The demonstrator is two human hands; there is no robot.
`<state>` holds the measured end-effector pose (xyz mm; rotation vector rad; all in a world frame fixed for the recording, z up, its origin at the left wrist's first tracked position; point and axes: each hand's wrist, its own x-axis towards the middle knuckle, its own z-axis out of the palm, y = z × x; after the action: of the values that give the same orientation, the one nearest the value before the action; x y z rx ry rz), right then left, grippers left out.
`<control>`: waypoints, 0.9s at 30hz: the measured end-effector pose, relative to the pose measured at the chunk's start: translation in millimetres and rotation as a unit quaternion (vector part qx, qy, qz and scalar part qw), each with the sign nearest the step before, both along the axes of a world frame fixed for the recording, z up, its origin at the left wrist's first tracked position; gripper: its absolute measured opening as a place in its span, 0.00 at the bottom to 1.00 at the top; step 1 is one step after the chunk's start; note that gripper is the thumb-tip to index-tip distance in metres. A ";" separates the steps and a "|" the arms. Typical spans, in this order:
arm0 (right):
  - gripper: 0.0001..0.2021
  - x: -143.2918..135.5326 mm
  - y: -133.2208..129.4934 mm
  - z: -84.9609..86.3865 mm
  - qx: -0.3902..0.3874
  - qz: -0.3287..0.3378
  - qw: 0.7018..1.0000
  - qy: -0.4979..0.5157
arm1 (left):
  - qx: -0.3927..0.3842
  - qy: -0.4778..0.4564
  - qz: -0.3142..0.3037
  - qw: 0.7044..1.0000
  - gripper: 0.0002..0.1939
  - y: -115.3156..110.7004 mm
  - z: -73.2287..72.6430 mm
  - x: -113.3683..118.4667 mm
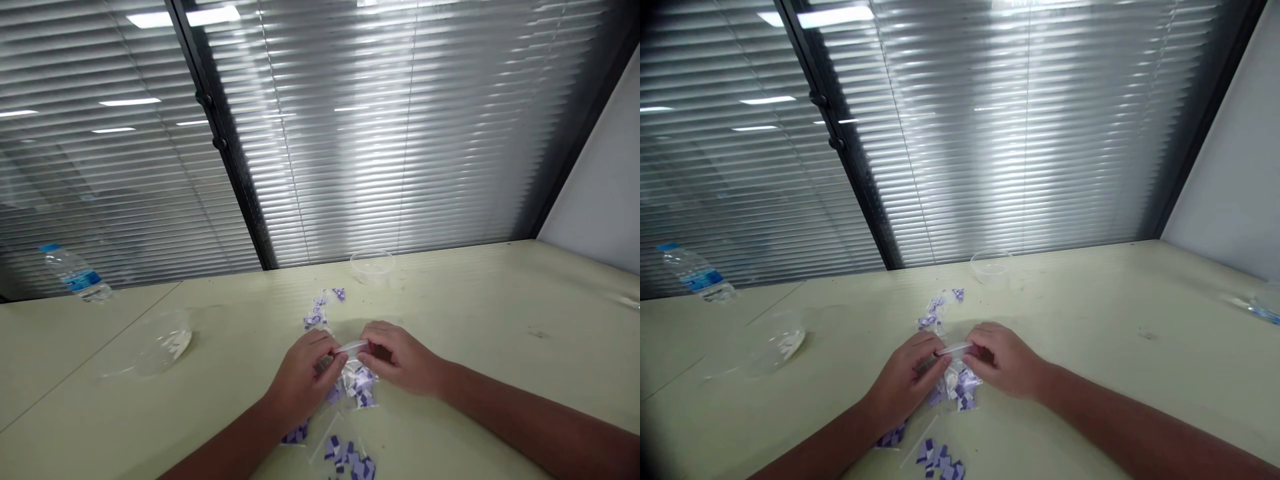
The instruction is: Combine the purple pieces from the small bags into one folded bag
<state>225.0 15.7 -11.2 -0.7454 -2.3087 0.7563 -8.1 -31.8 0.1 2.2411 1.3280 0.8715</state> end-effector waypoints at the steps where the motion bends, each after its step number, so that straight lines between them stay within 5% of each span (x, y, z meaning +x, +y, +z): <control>1: 0.12 0.4 0.3 -0.9 0.000 -0.001 1.000 -0.002 | -0.006 0.001 -0.005 1.000 0.12 -0.1 0.5 -0.2; 8: 0.10 0.9 0.9 -4.4 0.004 -0.001 1.000 0.006 | -0.016 0.021 -0.006 1.000 0.07 1.1 1.7 -0.2; 19: 0.07 0.1 -2.4 -0.3 0.045 0.034 0.998 0.004 | 0.040 0.038 -0.053 0.997 0.14 2.8 -7.3 -1.5; 27: 0.07 0.1 -2.1 0.3 0.033 0.028 0.999 0.016 | 0.021 -0.003 -0.020 1.000 0.05 2.1 -1.3 -1.3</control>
<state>225.1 13.6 -11.0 -0.6384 -2.3213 0.7089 -9.3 -29.6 -1.1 2.2876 1.2685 0.8974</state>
